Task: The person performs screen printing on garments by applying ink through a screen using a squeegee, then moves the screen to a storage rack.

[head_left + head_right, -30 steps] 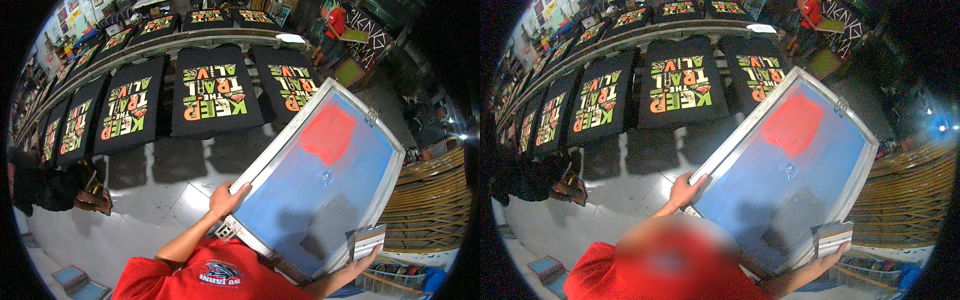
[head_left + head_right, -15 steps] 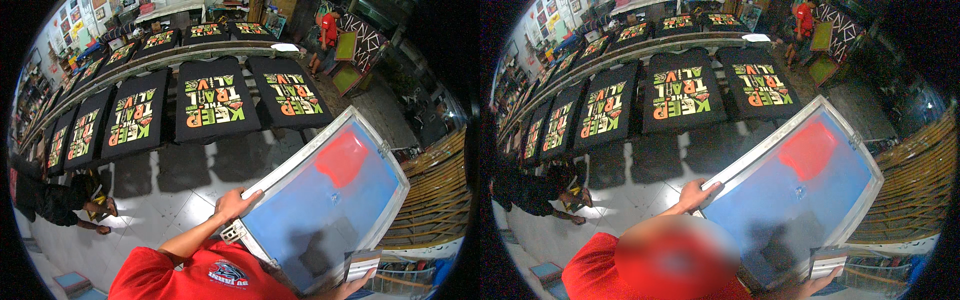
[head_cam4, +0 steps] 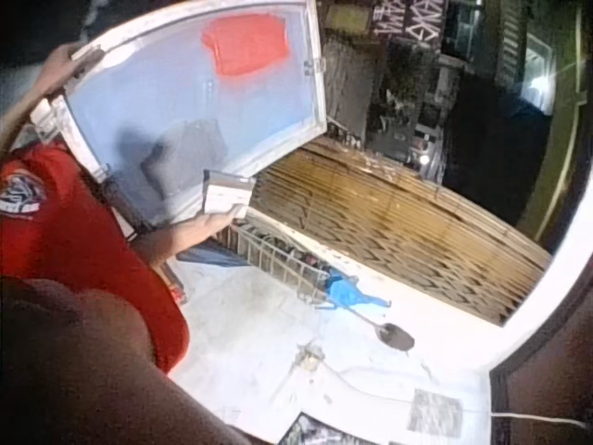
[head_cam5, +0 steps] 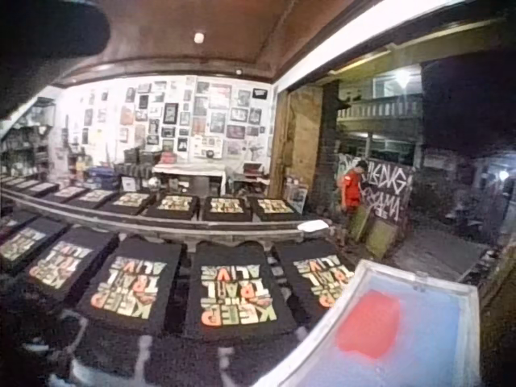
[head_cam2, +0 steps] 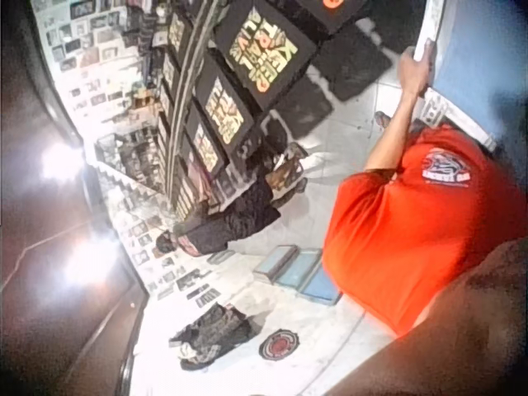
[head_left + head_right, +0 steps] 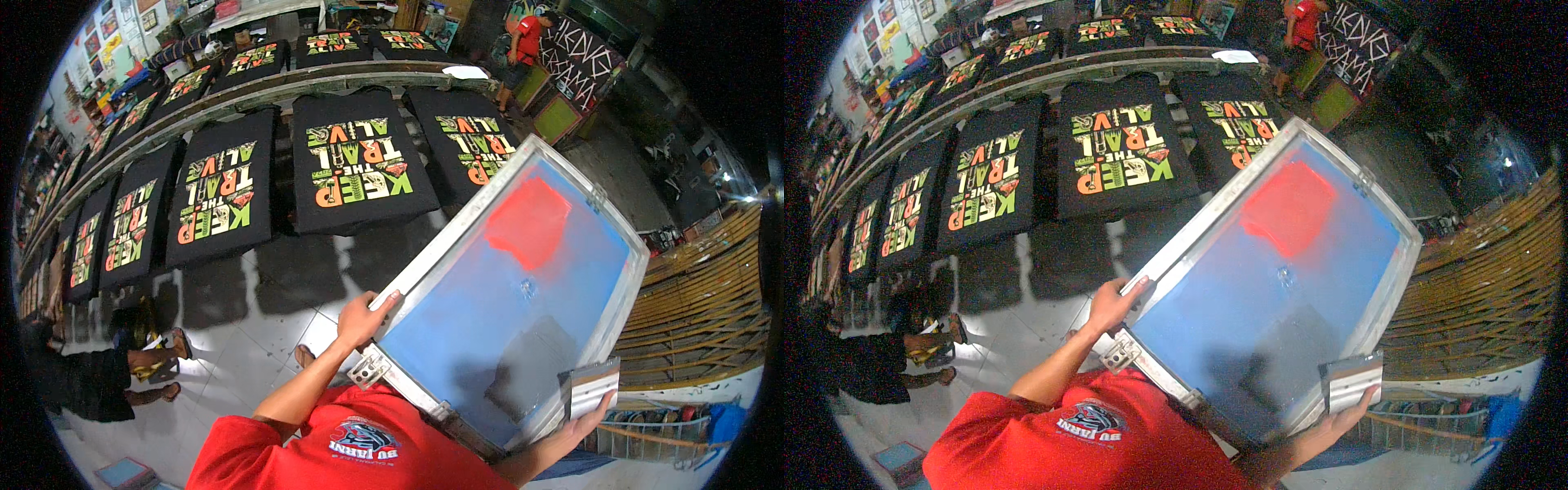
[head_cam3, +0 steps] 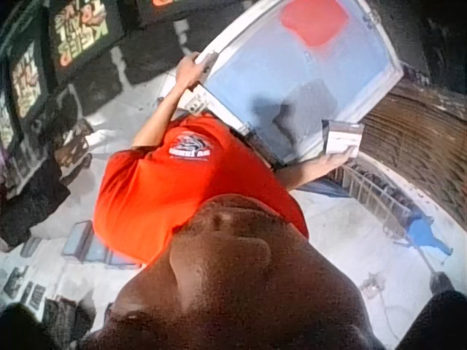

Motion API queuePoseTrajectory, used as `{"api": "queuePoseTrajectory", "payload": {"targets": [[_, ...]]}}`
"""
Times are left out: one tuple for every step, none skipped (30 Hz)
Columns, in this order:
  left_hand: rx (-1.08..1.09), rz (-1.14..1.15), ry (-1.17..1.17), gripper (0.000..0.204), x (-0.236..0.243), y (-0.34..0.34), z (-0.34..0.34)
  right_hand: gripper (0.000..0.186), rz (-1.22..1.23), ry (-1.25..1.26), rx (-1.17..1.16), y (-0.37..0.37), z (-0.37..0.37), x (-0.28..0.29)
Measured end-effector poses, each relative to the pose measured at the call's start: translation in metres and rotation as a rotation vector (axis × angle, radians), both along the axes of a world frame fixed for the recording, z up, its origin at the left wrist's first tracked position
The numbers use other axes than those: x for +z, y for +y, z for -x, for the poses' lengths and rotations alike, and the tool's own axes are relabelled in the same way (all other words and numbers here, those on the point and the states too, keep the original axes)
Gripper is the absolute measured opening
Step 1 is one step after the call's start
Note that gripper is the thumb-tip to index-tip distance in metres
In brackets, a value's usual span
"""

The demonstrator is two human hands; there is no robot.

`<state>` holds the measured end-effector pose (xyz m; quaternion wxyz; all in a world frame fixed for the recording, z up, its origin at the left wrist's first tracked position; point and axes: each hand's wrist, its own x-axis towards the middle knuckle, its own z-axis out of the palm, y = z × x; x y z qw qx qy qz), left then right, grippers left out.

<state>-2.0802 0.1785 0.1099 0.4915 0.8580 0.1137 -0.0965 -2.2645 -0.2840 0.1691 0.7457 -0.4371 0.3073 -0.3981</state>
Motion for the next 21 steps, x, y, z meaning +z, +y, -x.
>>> {"api": "queuePoseTrajectory", "payload": {"targets": [[0.012, 0.004, -0.018, 0.076, 0.001, 0.013, 0.0, 0.065, -0.007, 0.001, 0.007, 0.01, -0.005, 0.001], [0.022, 0.012, -0.04, 0.076, 0.0, 0.026, -0.002, 0.065, 0.049, -0.041, 0.009, 0.009, -0.007, -0.008], [0.043, 0.014, -0.056, 0.075, 0.001, 0.044, 0.0, 0.065, 0.038, -0.054, 0.048, 0.026, -0.012, -0.006], [0.063, 0.041, -0.067, 0.073, 0.003, 0.063, -0.001, 0.066, 0.026, -0.066, 0.089, 0.043, -0.022, -0.004], [0.067, 0.032, -0.086, 0.071, 0.007, 0.081, -0.003, 0.066, 0.016, -0.077, 0.114, 0.062, -0.026, 0.001], [0.074, 0.026, -0.098, 0.07, 0.011, 0.102, -0.001, 0.066, -0.014, -0.073, 0.112, 0.082, -0.031, 0.004], [0.084, 0.02, -0.109, 0.069, 0.012, 0.124, 0.001, 0.065, -0.011, -0.109, 0.149, 0.103, -0.036, 0.003], [0.106, 0.028, -0.146, 0.066, 0.011, 0.147, 0.004, 0.065, -0.021, -0.094, 0.179, 0.119, -0.044, 0.002], [0.137, 0.056, -0.12, 0.064, 0.002, 0.171, 0.005, 0.064, -0.031, -0.079, 0.212, 0.135, -0.051, 0.001], [0.158, 0.076, -0.121, 0.064, -0.002, 0.194, 0.005, 0.064, -0.045, -0.059, 0.186, 0.153, -0.061, -0.001], [0.193, 0.088, -0.115, 0.064, -0.005, 0.218, 0.011, 0.063, 0.057, -0.022, 0.186, 0.171, -0.073, -0.006], [0.209, 0.097, -0.123, 0.065, -0.01, 0.24, 0.015, 0.064, 0.054, -0.014, 0.207, 0.188, -0.082, -0.009], [0.231, 0.103, -0.122, 0.065, -0.013, 0.257, 0.02, 0.064, 0.051, -0.006, 0.23, 0.204, -0.094, -0.01], [0.258, 0.095, -0.121, 0.065, -0.013, 0.277, 0.025, 0.064, 0.043, -0.014, 0.278, 0.223, -0.107, -0.012], [0.284, 0.081, -0.118, 0.065, -0.012, 0.298, 0.03, 0.064, 0.03, -0.021, 0.326, 0.245, -0.118, -0.014], [0.33, 0.1, -0.125, 0.063, -0.011, 0.318, 0.035, 0.065, 0.016, -0.028, 0.375, 0.266, -0.132, -0.016], [0.373, 0.105, -0.114, 0.062, -0.009, 0.336, 0.044, 0.062, -0.026, 0.025, 0.359, 0.291, -0.146, -0.011], [0.409, 0.117, -0.112, 0.061, -0.003, 0.353, 0.048, 0.06, -0.006, 0.019, 0.406, 0.312, -0.161, -0.008], [0.445, 0.129, -0.109, 0.06, 0.002, 0.371, 0.052, 0.058, 0.015, 0.013, 0.453, 0.329, -0.174, -0.006], [0.459, 0.127, -0.158, 0.054, 0.003, 0.384, 0.055, 0.056, -0.028, -0.021, 0.524, 0.335, -0.192, -0.015], [0.491, 0.145, -0.161, 0.054, 0.002, 0.397, 0.058, 0.057, -0.053, -0.024, 0.56, 0.349, -0.211, -0.018]]}}
